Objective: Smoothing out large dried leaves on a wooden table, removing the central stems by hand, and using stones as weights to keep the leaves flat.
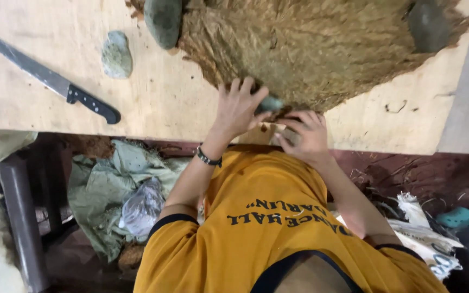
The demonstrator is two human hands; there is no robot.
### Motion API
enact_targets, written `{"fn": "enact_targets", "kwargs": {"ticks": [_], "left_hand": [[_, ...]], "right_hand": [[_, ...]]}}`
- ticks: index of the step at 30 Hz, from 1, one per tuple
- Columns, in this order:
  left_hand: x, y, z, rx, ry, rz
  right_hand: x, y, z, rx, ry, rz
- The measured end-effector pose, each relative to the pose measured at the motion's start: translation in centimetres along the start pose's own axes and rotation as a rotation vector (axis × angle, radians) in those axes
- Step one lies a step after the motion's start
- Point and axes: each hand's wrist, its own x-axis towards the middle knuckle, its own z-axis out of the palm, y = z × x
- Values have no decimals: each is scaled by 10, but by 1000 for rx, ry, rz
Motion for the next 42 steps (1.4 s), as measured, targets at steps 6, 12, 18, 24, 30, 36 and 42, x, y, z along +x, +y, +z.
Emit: {"fn": "enact_targets", "kwargs": {"ticks": [6, 12, 18, 24, 30, 36, 42], "left_hand": [[0, -8, -24, -84, -42, 28], [-17, -13, -63, -99, 27, -179], [-68, -34, -73, -176, 65, -412], [-76, -48, -62, -143, 29, -441], [-47, -48, -68, -220, 69, -390], [-22, -41, -49, -208, 131, -257], [-31, -52, -23, -209, -85, -256]], "right_hand": [[141, 62, -68, 33, 335, -31], [282, 206, -36, 104, 9, 232], [339, 155, -63, 23, -231, 455], [354, 198, -30, 94, 3, 504], [342, 142, -18, -38, 190, 550], [330, 153, -30, -137, 105, 267], [354, 171, -74, 186, 530, 113]]}}
